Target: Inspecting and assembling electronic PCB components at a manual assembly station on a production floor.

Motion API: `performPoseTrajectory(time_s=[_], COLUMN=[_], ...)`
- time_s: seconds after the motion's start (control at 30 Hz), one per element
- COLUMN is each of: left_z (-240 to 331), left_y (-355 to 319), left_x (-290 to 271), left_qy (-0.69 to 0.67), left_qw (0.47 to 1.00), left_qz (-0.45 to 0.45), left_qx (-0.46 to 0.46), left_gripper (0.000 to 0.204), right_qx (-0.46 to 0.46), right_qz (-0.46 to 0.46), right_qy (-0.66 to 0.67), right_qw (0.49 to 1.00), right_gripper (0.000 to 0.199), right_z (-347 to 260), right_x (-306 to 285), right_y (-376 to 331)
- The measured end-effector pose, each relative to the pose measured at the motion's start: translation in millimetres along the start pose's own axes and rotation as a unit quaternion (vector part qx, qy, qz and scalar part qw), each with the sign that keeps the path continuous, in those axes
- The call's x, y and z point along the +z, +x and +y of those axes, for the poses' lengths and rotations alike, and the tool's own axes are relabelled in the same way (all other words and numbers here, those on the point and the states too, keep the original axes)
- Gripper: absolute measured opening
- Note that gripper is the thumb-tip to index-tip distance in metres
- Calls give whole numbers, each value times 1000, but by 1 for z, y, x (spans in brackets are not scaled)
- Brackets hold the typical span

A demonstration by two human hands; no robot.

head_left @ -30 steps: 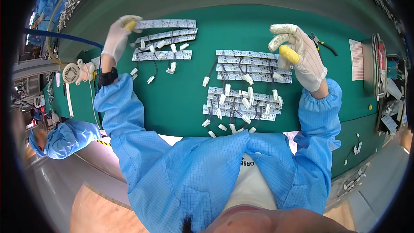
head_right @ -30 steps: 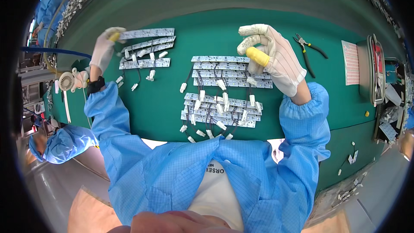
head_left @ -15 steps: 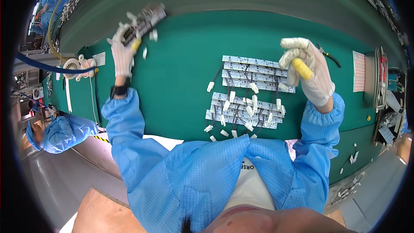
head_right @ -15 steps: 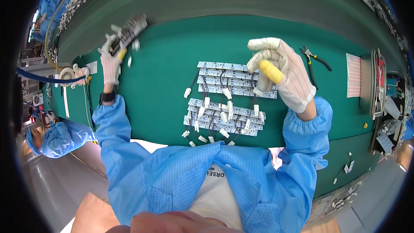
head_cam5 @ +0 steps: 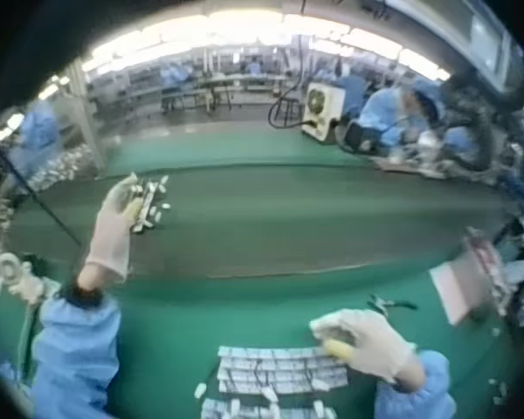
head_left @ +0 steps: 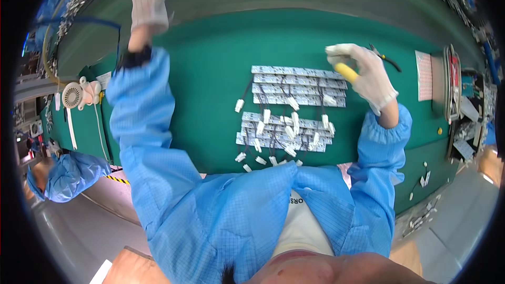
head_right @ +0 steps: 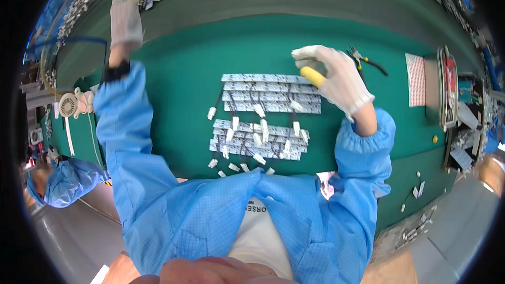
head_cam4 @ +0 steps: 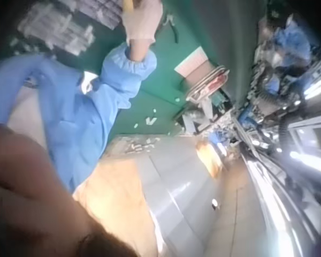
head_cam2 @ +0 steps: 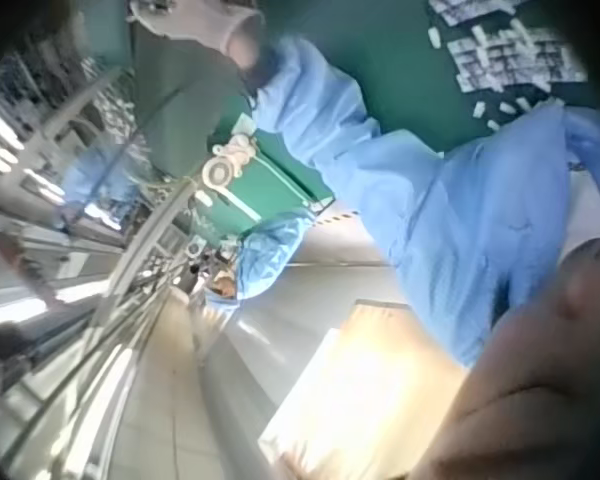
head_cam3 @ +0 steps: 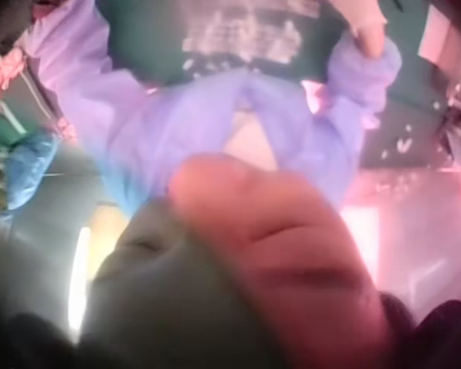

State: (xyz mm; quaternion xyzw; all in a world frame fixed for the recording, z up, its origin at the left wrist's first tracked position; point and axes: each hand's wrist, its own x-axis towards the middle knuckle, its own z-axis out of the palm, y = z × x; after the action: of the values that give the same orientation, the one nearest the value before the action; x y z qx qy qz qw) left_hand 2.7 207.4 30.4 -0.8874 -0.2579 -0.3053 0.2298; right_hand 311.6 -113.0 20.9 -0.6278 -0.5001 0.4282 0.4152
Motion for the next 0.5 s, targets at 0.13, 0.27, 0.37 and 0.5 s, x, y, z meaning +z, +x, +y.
performPoseTrajectory(time_s=[0.13,0.27,0.37,0.5], left_z=[134,169,180,185], left_y=[-24,-75,-102,-109], left_x=[-57,-88,-93,-101], left_qy=[-531,-584,-657,-681], left_qw=[777,763,676,642], left_qz=[-136,-149,-126,-119], left_qx=[-311,-236,-310,-330], left_gripper=[41,43,66,88], right_qx=[-81,-42,-51,-126], right_qz=[-40,-52,-24,34], right_qy=[-482,-366,-6,-121], right_qw=[871,928,998,984], right_gripper=[28,19,17,28], right_z=[12,9,-11,-20], right_x=[6,0,-1,8], right_y=[-6,-1,-10,-23])
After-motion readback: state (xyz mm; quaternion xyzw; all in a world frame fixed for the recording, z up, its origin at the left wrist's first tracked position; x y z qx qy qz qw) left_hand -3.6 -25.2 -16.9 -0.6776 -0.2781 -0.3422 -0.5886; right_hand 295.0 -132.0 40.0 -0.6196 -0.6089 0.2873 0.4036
